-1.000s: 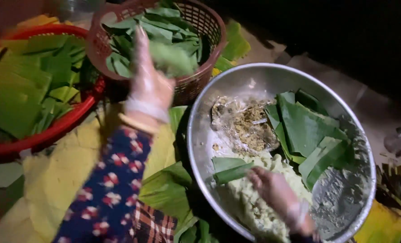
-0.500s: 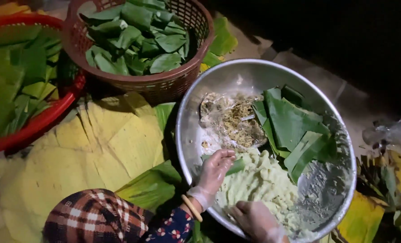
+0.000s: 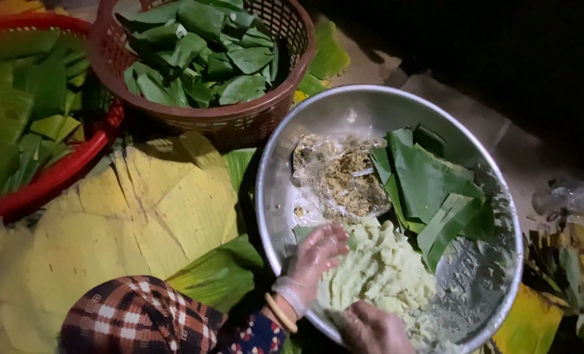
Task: Wrapping portions of dough and filling into banana leaves to prepare traditional food items.
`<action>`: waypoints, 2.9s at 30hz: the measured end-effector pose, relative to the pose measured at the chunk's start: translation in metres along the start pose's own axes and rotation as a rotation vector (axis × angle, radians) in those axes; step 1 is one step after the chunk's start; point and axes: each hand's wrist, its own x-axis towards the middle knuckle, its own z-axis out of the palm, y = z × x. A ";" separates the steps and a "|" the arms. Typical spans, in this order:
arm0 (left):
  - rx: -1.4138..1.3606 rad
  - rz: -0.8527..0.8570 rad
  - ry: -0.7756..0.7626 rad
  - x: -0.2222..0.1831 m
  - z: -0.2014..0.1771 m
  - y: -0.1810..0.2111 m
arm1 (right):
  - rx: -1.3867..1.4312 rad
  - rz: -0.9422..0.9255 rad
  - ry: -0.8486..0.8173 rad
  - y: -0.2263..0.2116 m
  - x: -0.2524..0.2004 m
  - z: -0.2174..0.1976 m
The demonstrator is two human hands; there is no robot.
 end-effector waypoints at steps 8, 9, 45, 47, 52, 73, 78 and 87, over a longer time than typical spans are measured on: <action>-0.520 -0.193 -0.368 -0.007 -0.007 -0.018 | 0.863 -0.087 0.026 -0.122 0.017 -0.067; -0.521 -0.191 -0.368 -0.012 0.000 -0.008 | 0.861 -0.088 0.025 -0.117 0.022 -0.050; -0.241 0.044 0.031 0.003 -0.001 -0.009 | -0.105 -0.247 -0.152 -0.002 -0.006 -0.028; -0.289 -0.052 0.032 -0.006 0.005 0.000 | 0.059 -0.341 -0.110 -0.017 -0.022 -0.045; -0.434 -0.076 -0.243 0.004 -0.012 -0.022 | 0.398 -0.535 0.169 -0.076 -0.003 -0.059; -0.376 -0.050 -0.236 0.001 -0.014 -0.030 | 0.616 -0.274 0.395 -0.075 0.029 -0.020; -0.145 -0.146 0.127 -0.001 -0.003 -0.024 | 0.151 -0.505 0.492 -0.091 0.013 -0.025; -0.292 0.030 0.022 0.004 -0.012 -0.014 | 0.163 -0.024 0.368 0.007 0.053 -0.081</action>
